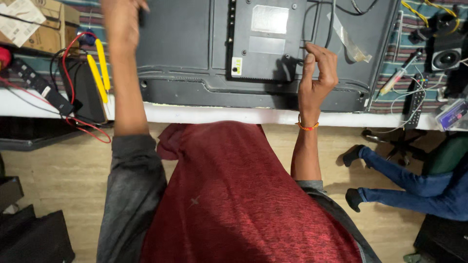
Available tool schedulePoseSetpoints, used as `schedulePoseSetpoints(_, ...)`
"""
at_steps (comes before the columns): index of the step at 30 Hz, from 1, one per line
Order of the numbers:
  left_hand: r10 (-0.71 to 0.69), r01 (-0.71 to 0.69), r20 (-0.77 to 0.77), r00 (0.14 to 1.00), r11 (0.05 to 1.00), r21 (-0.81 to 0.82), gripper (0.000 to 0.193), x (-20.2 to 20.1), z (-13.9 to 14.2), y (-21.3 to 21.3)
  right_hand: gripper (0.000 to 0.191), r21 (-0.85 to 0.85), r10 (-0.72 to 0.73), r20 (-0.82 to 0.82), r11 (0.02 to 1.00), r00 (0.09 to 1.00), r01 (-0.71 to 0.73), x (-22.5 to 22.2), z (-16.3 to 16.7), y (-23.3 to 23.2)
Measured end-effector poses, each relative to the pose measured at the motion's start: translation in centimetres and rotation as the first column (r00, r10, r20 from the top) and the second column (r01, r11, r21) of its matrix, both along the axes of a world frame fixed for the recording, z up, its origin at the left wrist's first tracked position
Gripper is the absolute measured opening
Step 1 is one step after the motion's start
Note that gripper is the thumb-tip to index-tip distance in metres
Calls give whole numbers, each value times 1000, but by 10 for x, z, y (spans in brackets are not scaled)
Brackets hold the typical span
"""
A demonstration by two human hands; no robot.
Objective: The person works at a repair bench on the back panel of a television, using a cordless drill to remove screws and handling the panel and its internal board. They then pick up a remote control and press its buttons, and finally handle a black speaker-like device with a cable near an open drawer.
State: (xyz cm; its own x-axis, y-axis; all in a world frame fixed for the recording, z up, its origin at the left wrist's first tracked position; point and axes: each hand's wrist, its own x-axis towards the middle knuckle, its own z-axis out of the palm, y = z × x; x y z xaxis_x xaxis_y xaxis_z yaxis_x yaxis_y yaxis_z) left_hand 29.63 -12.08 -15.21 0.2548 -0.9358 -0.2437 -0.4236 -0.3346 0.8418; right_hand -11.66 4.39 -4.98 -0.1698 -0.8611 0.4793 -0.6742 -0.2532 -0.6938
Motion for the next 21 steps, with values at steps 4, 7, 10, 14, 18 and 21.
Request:
schedulePoseSetpoints(4,-340,435,325,882,855,-284,7,-50,6,36,14,96,43,-2,994,999,-43,5,4,8)
schedulePoseSetpoints(7,-359,586,521,775,718,-377,19,-61,20,59,13,76,116,-28,991,993,-114,19,-4,18)
schedulePoseSetpoints(10,-369,668,632,681,667,-331,24,-69,33,70,12,51,185,-58,982,981,-182,31,-11,29)
schedulePoseSetpoints(14,-408,628,606,683,751,-202,21,-73,47,74,15,93,214,-19,973,977,-211,36,-11,40)
schedulePoseSetpoints(18,-406,588,502,764,758,-281,29,-67,57,80,15,79,217,-13,973,976,-216,29,-6,43)
schedulePoseSetpoints(21,-340,466,360,869,807,-363,37,-63,61,88,15,68,164,-27,984,986,-162,20,-5,44)
